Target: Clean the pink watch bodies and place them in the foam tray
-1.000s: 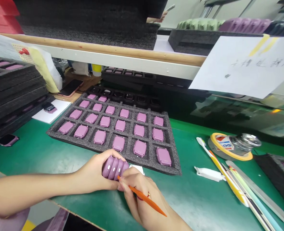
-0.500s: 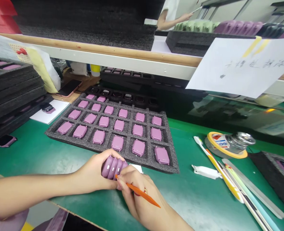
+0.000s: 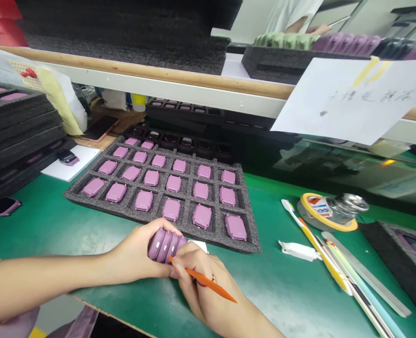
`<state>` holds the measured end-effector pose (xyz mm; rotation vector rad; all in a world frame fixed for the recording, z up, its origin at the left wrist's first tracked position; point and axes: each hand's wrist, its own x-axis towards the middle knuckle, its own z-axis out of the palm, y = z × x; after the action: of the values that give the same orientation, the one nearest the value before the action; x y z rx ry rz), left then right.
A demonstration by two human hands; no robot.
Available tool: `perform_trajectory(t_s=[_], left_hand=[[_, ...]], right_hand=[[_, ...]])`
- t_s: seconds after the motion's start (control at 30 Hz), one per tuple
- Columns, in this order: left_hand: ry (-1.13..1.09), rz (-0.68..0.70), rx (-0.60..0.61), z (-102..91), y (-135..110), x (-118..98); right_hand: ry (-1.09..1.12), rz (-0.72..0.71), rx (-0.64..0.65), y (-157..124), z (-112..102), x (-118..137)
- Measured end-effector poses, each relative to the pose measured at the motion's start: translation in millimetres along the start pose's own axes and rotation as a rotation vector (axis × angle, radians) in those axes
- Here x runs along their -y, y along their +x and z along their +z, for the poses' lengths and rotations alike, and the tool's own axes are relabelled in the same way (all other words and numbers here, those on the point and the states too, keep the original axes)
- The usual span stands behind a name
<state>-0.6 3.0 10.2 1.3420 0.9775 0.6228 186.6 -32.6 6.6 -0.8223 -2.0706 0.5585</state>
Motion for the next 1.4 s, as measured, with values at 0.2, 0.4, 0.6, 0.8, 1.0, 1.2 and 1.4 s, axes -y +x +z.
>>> perform_trajectory(t_s=[0.2, 0.4, 0.6, 0.8, 1.0, 1.2, 1.4], left_hand=[[0.013, 0.003, 0.003, -0.2, 0, -1], [-0.021, 0.002, 0.009, 0.6, 0, 0], [-0.069, 0.009, 0.016, 1.4, 1, 2], [-0.052, 0.009, 0.019, 0.9, 0, 2], [-0.04, -0.069, 0.034, -0.5, -1, -1], [0.039, -0.058, 0.022, -0.2, 0, 0], [0.076, -0.071, 0.022, -0.6, 0, 1]], right_hand=[[-0.013, 0.003, 0.019, 0, -1, 0], [0.008, 0.014, 0.03, 0, -1, -1], [0.003, 0.021, 0.006, -1, 1, -2], [0.206, 0.112, -0.214, 2, 0, -2], [0.161, 0.244, -0.226, 10, 6, 1], [0.003, 0.203, -0.165, 12, 12, 6], [0.052, 0.259, -0.193, 12, 13, 5]])
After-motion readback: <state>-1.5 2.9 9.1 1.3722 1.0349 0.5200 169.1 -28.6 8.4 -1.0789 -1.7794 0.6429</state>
